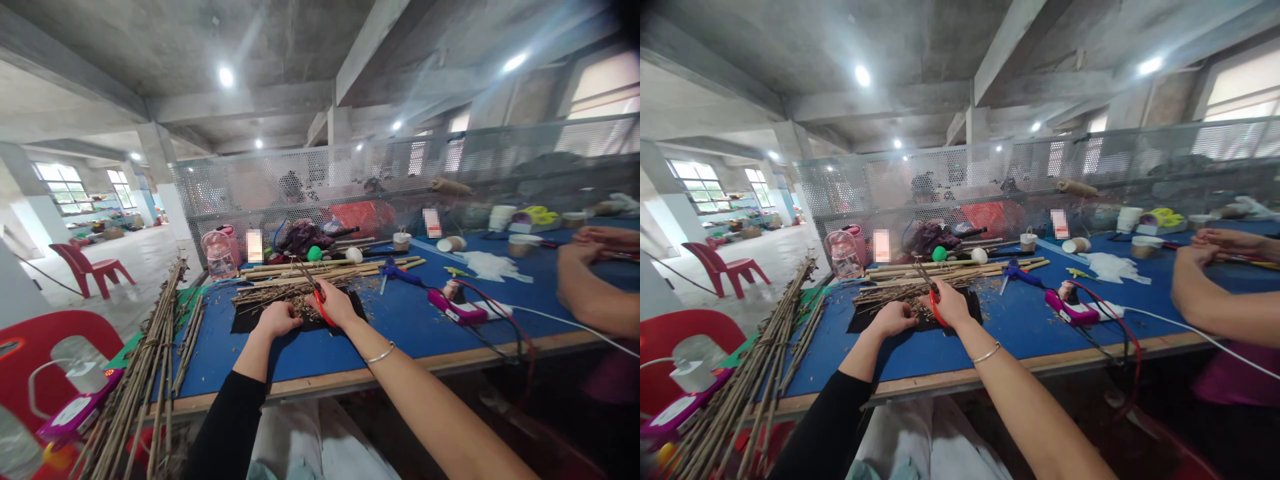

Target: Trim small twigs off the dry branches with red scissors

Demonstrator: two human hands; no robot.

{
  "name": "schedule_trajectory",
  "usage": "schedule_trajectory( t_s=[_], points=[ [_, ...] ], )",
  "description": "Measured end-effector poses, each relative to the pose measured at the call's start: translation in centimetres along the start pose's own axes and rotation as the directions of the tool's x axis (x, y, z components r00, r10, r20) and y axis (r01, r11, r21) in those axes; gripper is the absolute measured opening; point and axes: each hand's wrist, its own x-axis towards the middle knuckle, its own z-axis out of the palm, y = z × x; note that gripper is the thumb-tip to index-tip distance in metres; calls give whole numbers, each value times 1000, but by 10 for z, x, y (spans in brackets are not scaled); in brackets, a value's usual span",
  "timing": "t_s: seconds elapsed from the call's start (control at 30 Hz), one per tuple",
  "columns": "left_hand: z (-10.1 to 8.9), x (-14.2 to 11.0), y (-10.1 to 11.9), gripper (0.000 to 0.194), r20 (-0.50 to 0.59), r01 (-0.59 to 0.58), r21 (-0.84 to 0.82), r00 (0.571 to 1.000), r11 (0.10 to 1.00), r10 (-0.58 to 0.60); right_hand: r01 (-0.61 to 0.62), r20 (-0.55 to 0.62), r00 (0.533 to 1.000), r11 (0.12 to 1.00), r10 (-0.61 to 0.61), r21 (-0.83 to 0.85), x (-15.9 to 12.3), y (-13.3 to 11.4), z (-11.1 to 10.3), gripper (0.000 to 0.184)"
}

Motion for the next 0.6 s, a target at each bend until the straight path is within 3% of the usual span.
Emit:
schedule_trajectory(
  t_s=[0.2,0.3,0.5,0.53,0.6],
  points=[
    [1,14,6,21,-152,135,131,982,982,-115,-83,-51,995,995,85,54,4,4,2,38],
    [-3,26,14,29,-227,156,86,965,984,-133,-87,-63,994,994,92,72,5,5,2,38],
    [3,44,18,34,-331,24,-257,937,966,-112,-89,-68,993,993,94,75,5,7,2,38],
    [7,45,16,35,-338,6,-359,932,933,-135,-84,-59,994,993,88,77,5,7,3,39],
    [15,43,10,35,-241,6,-587,953,809,-183,-55,-40,997,995,58,85,4,7,4,41]
  ],
)
